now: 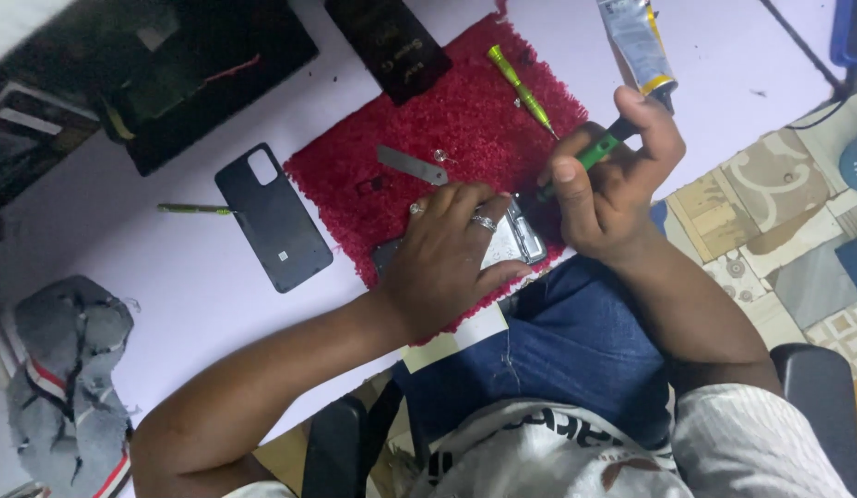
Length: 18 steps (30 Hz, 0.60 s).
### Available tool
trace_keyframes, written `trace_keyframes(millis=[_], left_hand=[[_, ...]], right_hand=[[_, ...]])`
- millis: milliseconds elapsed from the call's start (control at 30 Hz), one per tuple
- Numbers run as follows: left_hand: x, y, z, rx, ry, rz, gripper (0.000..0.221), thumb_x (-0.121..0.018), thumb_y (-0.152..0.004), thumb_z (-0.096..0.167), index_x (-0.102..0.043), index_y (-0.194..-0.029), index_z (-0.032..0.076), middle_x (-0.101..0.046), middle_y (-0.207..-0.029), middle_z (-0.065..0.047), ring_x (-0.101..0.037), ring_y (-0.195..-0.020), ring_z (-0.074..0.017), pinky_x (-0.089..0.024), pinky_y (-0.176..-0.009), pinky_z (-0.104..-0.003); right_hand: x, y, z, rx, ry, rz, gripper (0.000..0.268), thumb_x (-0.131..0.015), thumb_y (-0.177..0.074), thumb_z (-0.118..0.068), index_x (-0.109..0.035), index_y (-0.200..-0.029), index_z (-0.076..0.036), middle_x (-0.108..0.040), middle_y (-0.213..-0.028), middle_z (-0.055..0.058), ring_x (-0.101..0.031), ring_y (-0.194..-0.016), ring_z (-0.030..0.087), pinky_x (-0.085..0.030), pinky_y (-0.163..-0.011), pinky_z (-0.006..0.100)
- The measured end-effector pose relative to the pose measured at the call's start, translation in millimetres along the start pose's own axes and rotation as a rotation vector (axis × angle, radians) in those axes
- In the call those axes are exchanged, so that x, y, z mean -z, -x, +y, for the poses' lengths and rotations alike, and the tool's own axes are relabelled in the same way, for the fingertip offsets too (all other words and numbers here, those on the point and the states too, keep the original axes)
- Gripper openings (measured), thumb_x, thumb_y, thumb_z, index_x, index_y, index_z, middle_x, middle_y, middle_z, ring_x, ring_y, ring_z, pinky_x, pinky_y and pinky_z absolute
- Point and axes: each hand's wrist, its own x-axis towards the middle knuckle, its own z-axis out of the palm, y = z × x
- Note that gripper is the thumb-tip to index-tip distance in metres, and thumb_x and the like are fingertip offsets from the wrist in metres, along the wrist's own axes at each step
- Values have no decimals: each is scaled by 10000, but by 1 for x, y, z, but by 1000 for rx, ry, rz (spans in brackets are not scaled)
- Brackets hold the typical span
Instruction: Repairing a smartphone by unscrewing internal components and manipulating parts on a workbench.
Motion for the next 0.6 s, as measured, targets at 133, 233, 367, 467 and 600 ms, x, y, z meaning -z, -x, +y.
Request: trace_keyframes(millis=[133, 233, 367, 467, 600], left_hand=[[0, -7, 1, 75, -95, -114, 710, -689, -981, 624, -616, -1370, 35, -640, -1282, -157, -612, -1184, -314, -532, -915, -463], [-2, -4, 1, 82, -90, -153, 695, -698, -970, 630, -615, -1345, 51, -634, -1249, -134, -612, -1157, -299, -546, -884, -450], [-4, -2, -1, 56, -48, -88, 678, -701, -995, 581, -610, -1374, 26, -629, -1279, -160, -610, -1184, -325, -549, -893, -479], [-2, -3, 0, 79, -22, -97, 660, -664, -988, 610, -613, -1342, 56, -627, -1280, -150, -607, -1171, -322, -541, -891, -475], [-9, 1, -5, 110, 192, -6, 554, -496, -1045, 532, -719, -1165, 39, -595, -1269, -142, -583, -1200, -330, -525, -944, -573]], right_hand=[[2, 4, 8, 42, 39, 16, 490, -524, -1167, -25, -225, -1549, -90, -547, -807, 160, -580, -586, 241, -458, -613, 305], [2, 13, 13, 67, -27, 2, 534, -580, -1127, 34, -258, -1540, -74, -288, -1617, 112, -636, -650, 260, -500, -619, 324], [-1, 7, 12, 139, -47, 27, 501, -528, -1120, -14, -229, -1518, -71, -513, -942, 234, -572, -536, 261, -456, -516, 323], [-1, 8, 7, 71, -71, 54, 511, -504, -1133, -23, -208, -1542, -100, -496, -917, 221, -566, -512, 259, -472, -495, 321], [-1, 0, 1, 62, -100, 42, 499, -483, -1149, -54, -192, -1548, -120, -500, -668, 173, -546, -502, 274, -466, -518, 332]])
